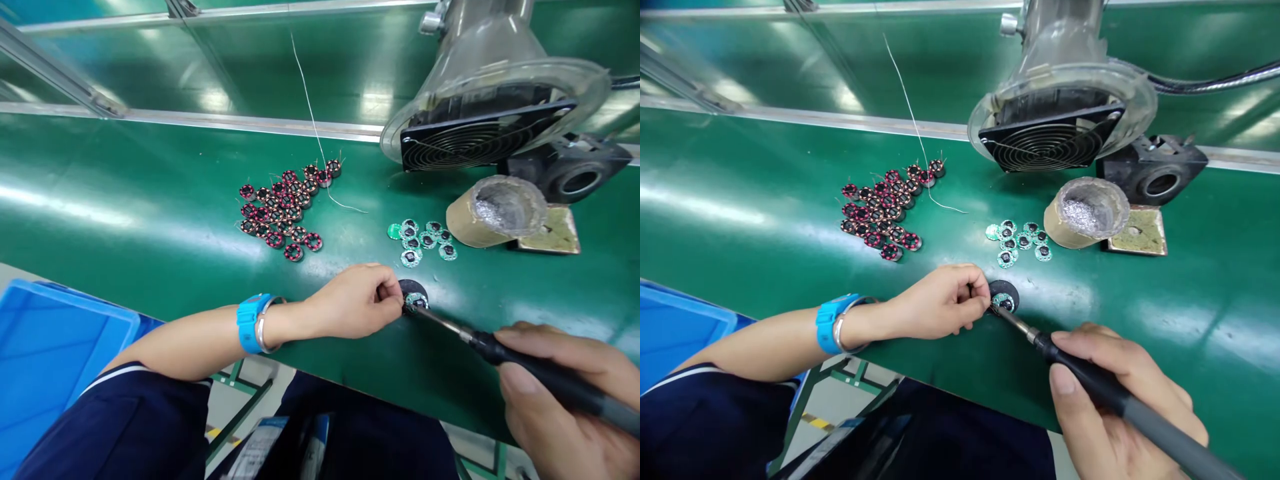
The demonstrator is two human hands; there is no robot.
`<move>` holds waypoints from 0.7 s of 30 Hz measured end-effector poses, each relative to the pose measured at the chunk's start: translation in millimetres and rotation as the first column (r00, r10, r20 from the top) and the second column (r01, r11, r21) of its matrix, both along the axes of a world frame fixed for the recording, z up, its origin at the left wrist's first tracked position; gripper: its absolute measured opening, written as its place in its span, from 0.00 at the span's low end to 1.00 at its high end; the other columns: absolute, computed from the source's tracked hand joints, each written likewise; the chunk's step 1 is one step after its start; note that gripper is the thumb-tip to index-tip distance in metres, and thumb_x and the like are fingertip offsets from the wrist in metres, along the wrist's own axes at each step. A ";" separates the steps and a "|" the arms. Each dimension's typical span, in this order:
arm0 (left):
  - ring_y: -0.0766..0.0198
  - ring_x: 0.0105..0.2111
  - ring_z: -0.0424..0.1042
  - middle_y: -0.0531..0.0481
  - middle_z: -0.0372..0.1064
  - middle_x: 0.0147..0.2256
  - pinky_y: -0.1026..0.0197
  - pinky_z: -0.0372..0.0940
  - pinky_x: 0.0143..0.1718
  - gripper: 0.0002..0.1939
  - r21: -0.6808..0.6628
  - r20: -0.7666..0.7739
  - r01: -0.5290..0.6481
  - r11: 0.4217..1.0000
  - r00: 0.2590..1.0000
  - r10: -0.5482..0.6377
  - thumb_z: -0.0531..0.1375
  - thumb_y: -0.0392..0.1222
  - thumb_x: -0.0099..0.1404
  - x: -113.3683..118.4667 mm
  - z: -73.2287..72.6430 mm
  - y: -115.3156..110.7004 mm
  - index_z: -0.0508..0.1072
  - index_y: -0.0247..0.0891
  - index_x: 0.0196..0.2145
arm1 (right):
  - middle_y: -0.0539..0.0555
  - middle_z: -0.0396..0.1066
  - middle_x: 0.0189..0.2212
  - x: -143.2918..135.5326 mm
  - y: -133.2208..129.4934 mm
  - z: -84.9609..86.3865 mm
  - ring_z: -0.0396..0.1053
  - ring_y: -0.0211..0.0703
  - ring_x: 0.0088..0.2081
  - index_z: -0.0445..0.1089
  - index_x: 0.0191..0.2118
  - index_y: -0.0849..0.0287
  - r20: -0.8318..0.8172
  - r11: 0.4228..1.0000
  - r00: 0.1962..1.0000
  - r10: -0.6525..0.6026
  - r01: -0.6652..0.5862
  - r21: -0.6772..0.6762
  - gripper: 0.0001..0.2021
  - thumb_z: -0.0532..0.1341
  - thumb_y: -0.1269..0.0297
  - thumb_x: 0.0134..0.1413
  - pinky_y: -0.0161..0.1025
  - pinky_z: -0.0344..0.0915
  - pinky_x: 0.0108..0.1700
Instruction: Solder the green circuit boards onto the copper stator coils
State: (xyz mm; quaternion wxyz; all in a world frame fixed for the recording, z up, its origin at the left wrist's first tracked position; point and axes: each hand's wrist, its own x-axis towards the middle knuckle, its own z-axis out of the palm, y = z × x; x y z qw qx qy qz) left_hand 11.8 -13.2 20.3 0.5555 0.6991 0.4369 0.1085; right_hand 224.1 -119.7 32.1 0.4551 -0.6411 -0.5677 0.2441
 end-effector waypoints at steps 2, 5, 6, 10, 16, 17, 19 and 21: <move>0.69 0.28 0.70 0.55 0.70 0.26 0.66 0.63 0.29 0.03 0.016 -0.003 0.008 1.000 1.000 -0.008 0.57 0.36 0.61 -0.1 0.3 0.5 0.69 0.37 0.30 | 0.52 0.72 0.27 -1.8 1.3 1.8 0.75 0.49 0.29 0.75 0.42 0.47 -0.006 1.000 1.000 -0.004 0.003 -0.002 0.10 0.66 0.64 0.53 0.48 0.74 0.30; 0.68 0.29 0.71 0.54 0.70 0.26 0.65 0.64 0.31 0.03 0.020 -0.003 0.007 1.000 1.000 -0.007 0.57 0.36 0.61 0.0 0.8 1.1 0.69 0.37 0.30 | 0.52 0.72 0.27 -3.2 1.4 1.7 0.75 0.49 0.28 0.75 0.42 0.47 0.009 1.000 1.000 -0.011 0.011 0.002 0.10 0.66 0.64 0.53 0.48 0.74 0.30; 0.68 0.30 0.71 0.54 0.70 0.26 0.65 0.64 0.31 0.03 0.018 -0.003 0.006 1.000 1.000 -0.006 0.57 0.36 0.61 0.1 0.9 1.2 0.69 0.37 0.29 | 0.52 0.72 0.27 -3.6 1.0 1.2 0.74 0.49 0.28 0.75 0.41 0.47 0.017 1.000 1.000 -0.018 0.018 -0.002 0.09 0.66 0.63 0.53 0.48 0.73 0.30; 0.68 0.30 0.71 0.54 0.70 0.27 0.65 0.65 0.31 0.03 0.019 0.000 0.002 1.000 1.000 -0.002 0.57 0.36 0.61 0.5 0.2 0.7 0.69 0.37 0.29 | 0.50 0.72 0.29 -4.9 0.6 -0.9 0.70 0.43 0.23 0.75 0.42 0.46 0.030 1.000 0.999 -0.027 0.027 -0.007 0.09 0.66 0.62 0.53 0.47 0.73 0.29; 0.66 0.31 0.71 0.53 0.71 0.28 0.64 0.65 0.32 0.04 0.053 0.005 0.001 0.999 1.000 -0.001 0.58 0.35 0.61 0.9 -0.6 0.6 0.68 0.38 0.28 | 0.50 0.73 0.29 -2.5 6.0 -0.1 0.63 0.38 0.16 0.76 0.42 0.47 0.066 0.997 0.997 0.037 -0.041 0.066 0.11 0.66 0.67 0.52 0.45 0.72 0.25; 0.66 0.31 0.71 0.53 0.71 0.28 0.64 0.65 0.33 0.04 0.059 0.003 0.007 0.998 1.000 -0.007 0.58 0.35 0.61 1.0 -0.5 0.7 0.68 0.38 0.28 | 0.50 0.73 0.29 -1.6 6.5 -0.3 0.64 0.39 0.17 0.76 0.42 0.46 0.073 0.996 0.997 0.039 -0.045 0.075 0.11 0.66 0.67 0.52 0.45 0.71 0.24; 0.66 0.32 0.71 0.53 0.71 0.28 0.64 0.65 0.33 0.04 0.068 0.000 0.011 0.998 1.000 -0.011 0.58 0.35 0.61 1.0 -0.2 0.8 0.68 0.38 0.28 | 0.50 0.73 0.29 0.5 6.5 -2.2 0.67 0.41 0.20 0.76 0.43 0.45 0.097 0.995 0.994 0.042 -0.051 0.089 0.12 0.66 0.67 0.53 0.44 0.69 0.23; 0.66 0.32 0.71 0.53 0.71 0.29 0.64 0.65 0.33 0.04 0.069 -0.005 0.011 0.998 1.000 -0.010 0.58 0.34 0.61 0.8 -0.2 0.5 0.68 0.37 0.28 | 0.52 0.74 0.30 3.4 5.1 -5.7 0.70 0.44 0.23 0.75 0.45 0.45 0.145 0.989 0.987 0.065 -0.083 0.123 0.13 0.65 0.68 0.53 0.43 0.67 0.21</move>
